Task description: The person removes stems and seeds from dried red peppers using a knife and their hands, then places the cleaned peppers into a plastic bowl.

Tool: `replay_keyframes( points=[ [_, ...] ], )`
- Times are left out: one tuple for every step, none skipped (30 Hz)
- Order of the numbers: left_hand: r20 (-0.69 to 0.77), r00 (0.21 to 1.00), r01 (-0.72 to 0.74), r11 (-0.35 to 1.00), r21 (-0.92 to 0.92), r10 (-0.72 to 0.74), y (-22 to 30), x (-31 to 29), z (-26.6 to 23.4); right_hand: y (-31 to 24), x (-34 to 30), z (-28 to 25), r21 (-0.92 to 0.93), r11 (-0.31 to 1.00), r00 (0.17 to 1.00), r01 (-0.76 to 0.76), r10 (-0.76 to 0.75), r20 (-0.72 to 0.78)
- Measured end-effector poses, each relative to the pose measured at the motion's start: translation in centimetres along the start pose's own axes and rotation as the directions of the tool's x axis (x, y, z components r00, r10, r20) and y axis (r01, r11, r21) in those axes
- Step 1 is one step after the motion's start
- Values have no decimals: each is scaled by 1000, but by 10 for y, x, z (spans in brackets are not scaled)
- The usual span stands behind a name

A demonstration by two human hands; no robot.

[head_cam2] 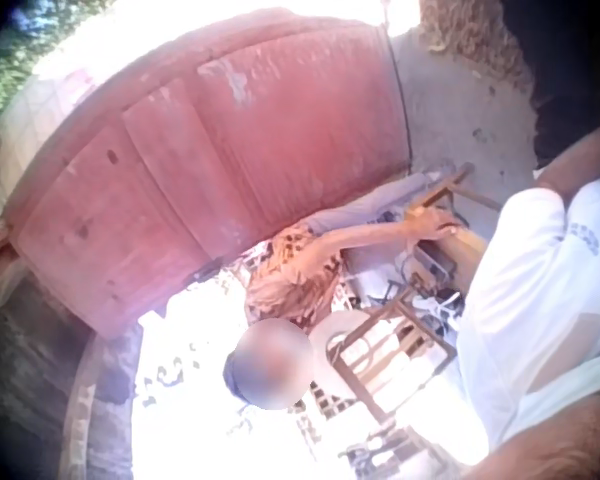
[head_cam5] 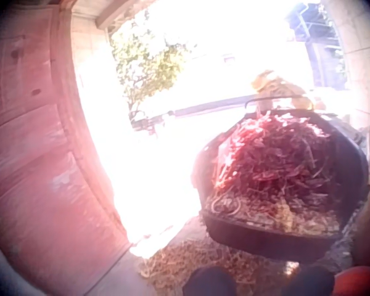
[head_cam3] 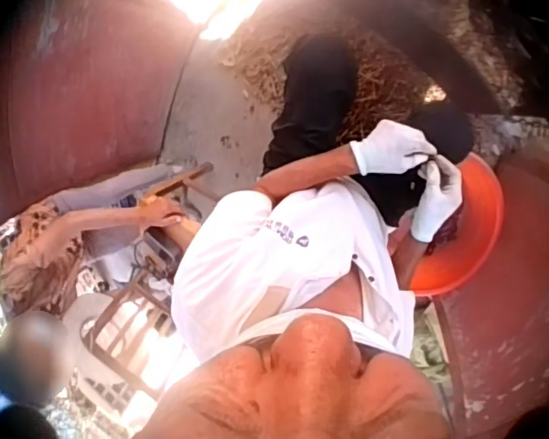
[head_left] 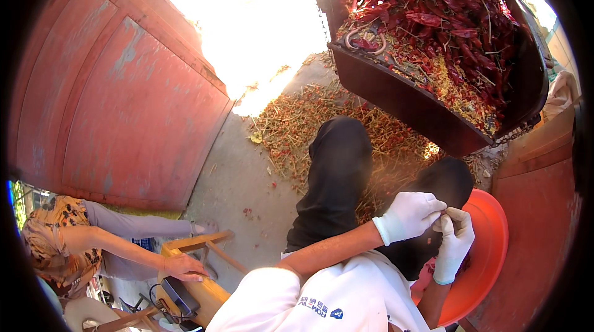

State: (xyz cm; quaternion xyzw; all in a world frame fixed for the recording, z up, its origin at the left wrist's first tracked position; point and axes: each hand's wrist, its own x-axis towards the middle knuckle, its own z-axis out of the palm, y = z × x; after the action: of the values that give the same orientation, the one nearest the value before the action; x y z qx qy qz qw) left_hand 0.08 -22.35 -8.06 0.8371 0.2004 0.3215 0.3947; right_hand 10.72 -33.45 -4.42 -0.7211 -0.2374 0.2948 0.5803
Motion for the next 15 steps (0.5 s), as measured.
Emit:
replay_keyframes(
  points=[
    [-4,1000,0,1000,0,0,0,-1,0,-2,-1,1,0,1000,1000,-4,4,6],
    [-8,1000,0,1000,-2,0,0,-1,0,-2,-2,1,8,1000,1000,-16,16,8],
    [-12,1000,0,1000,-3,0,0,-1,0,-2,-2,1,16,1000,1000,-27,27,10],
    [-10,1000,0,1000,4,0,0,-2,-1,-2,-3,1,24,999,999,-38,38,12],
    [-8,1000,0,1000,10,1,0,-2,-2,-1,-3,1,16,1000,1000,-25,25,14],
    [-5,1000,-1,1000,16,1,0,-2,-2,1,-2,1,8,1000,1000,-12,12,16],
    [-13,1000,-3,1000,12,3,0,-2,-1,3,-1,1,0,1000,1000,1,-1,18],
    [-21,1000,-4,1000,9,4,-1,-2,-1,2,-1,1,0,1000,1000,-6,6,22],
    [-29,1000,-4,1000,5,5,-1,-3,-1,1,-1,1,0,1000,1000,-13,13,26],
    [-30,1000,-3,1000,6,3,-2,-3,-1,1,-1,1,-1,1000,999,-20,20,30],
    [-30,1000,0,1000,5,0,-1,-2,-2,2,-1,1,-7,1000,999,-15,15,32],
    [-30,1000,2,1000,4,-2,-2,-3,-2,4,0,0,-13,1000,999,-11,11,34],
    [-33,999,1,1000,6,-1,-2,-3,-2,6,1,0,-19,1000,999,-6,7,35],
    [-35,999,-1,1000,8,1,-3,-3,-2,6,1,1,-18,1000,999,0,0,35],
    [-37,999,-3,1000,11,4,-4,-4,-2,6,2,1,-18,1000,999,7,-6,35]
  ],
)
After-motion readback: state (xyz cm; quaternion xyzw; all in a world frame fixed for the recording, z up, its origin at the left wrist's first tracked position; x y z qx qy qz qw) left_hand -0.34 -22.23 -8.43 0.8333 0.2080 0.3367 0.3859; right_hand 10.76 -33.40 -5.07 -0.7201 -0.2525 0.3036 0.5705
